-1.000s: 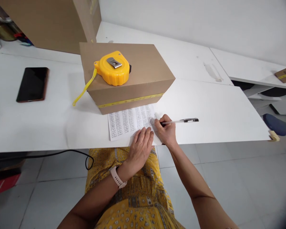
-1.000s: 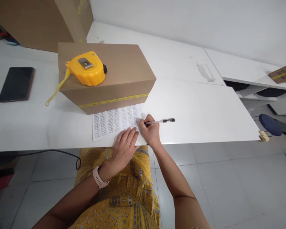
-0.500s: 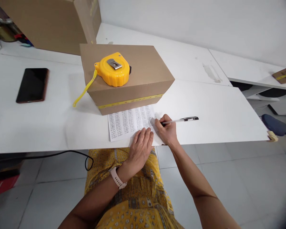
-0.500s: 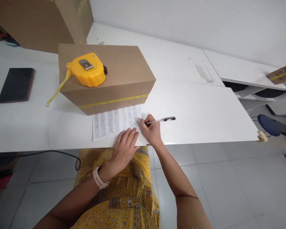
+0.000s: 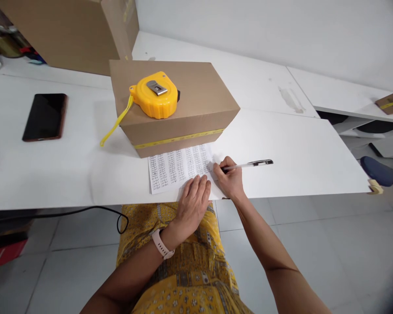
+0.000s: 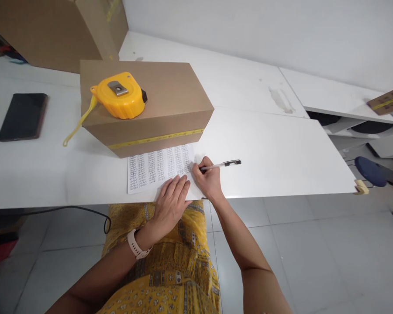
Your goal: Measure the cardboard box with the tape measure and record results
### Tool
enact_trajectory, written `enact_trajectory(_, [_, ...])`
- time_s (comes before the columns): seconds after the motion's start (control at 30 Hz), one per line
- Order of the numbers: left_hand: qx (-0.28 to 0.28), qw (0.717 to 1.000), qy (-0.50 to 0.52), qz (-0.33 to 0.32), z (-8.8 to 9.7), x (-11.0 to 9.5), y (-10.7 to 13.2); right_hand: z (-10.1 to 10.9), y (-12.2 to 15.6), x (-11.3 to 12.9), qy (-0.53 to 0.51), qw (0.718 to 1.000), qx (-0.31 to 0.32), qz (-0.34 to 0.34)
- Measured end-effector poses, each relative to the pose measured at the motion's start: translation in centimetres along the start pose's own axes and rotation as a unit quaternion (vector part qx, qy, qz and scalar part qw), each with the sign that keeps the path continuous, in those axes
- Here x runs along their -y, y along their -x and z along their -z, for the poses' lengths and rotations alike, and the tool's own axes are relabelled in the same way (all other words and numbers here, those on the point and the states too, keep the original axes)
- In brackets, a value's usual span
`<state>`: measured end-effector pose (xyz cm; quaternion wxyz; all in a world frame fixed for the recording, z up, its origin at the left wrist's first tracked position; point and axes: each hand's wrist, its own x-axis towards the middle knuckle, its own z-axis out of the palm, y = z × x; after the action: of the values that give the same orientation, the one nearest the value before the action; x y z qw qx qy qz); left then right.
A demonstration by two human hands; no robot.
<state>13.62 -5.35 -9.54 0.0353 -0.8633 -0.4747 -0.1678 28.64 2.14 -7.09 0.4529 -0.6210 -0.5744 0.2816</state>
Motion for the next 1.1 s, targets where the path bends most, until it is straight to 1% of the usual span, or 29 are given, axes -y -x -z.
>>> enact_trajectory(0.1, [-0.002, 1.0, -0.002, -0.002, 0.2, 0.0, 0.0, 0.0, 0.0, -0.1, -0.002, 1.0, -0.003, -0.005])
enact_trajectory(0.2, [0.011, 1.0, 0.005, 0.001, 0.3, 0.0, 0.0, -0.1, 0.1, -0.3, -0.006, 1.0, 0.0, 0.001])
enact_trajectory(0.23, [0.016, 1.0, 0.008, 0.002, 0.4, 0.0, 0.0, -0.1, 0.1, -0.3, -0.007, 1.0, -0.005, 0.004])
enact_trajectory(0.3, [0.025, 1.0, 0.017, 0.003, 0.2, 0.1, 0.0, -0.1, 0.1, -0.4, -0.013, 0.999, -0.037, 0.008])
enact_trajectory(0.4, [0.025, 0.999, 0.044, 0.005, -0.1, 0.1, 0.1, 0.9, -0.5, -1.0, -0.001, 0.996, -0.086, 0.017])
enact_trajectory(0.47, [0.004, 0.996, 0.085, 0.008, 0.1, 0.2, 0.2, 2.3, -1.2, -2.0, 0.057, 0.994, -0.083, 0.046])
enact_trajectory(0.53, [-0.039, 0.988, 0.15, 0.009, 1.3, 0.6, 0.1, 4.2, -2.0, -3.2, 0.145, 0.983, -0.066, 0.085])
enact_trajectory(0.6, [-0.11, 0.973, 0.203, 0.012, 3.7, 1.4, -0.2, 6.0, -2.8, -4.5, 0.222, 0.968, -0.049, 0.109])
enact_trajectory(0.63, [-0.156, 0.964, 0.216, 0.016, 5.2, 2.0, -0.6, 6.7, -3.1, -5.1, 0.248, 0.961, -0.041, 0.114])
enact_trajectory(0.67, [-0.208, 0.955, 0.212, 0.021, 6.8, 2.8, -1.0, 7.2, -3.3, -5.6, 0.267, 0.956, -0.034, 0.116])
enact_trajectory(0.73, [-0.313, 0.933, 0.173, 0.039, 9.8, 4.8, -2.3, 7.6, -3.6, -6.3, 0.298, 0.946, -0.027, 0.124])
enact_trajectory(0.8, [-0.361, 0.922, 0.118, 0.074, 12.0, 7.2, -4.0, 7.5, -3.8, -6.8, 0.319, 0.937, -0.035, 0.137])
enact_trajectory(0.83, [-0.368, 0.92, 0.102, 0.094, 12.6, 8.4, -4.9, 7.3, -3.8, -6.9, 0.323, 0.935, -0.043, 0.142])
enact_trajectory(0.87, [-0.361, 0.92, 0.098, 0.117, 12.9, 9.6, -5.9, 7.1, -3.8, -7.0, 0.323, 0.934, -0.053, 0.145])
enact_trajectory(0.97, [-0.287, 0.933, 0.129, 0.173, 12.9, 12.3, -8.3, 7.0, -3.7, -7.2, 0.304, 0.936, -0.088, 0.151])
enact_trajectory(1.03, [-0.243, 0.939, 0.151, 0.193, 12.9, 13.4, -9.3, 7.2, -3.5, -7.1, 0.281, 0.939, -0.121, 0.16])
enact_trajectory(1.1, [-0.228, 0.936, 0.167, 0.209, 13.3, 13.8, -9.9, 7.4, -3.3, -6.5, 0.246, 0.937, -0.173, 0.178])
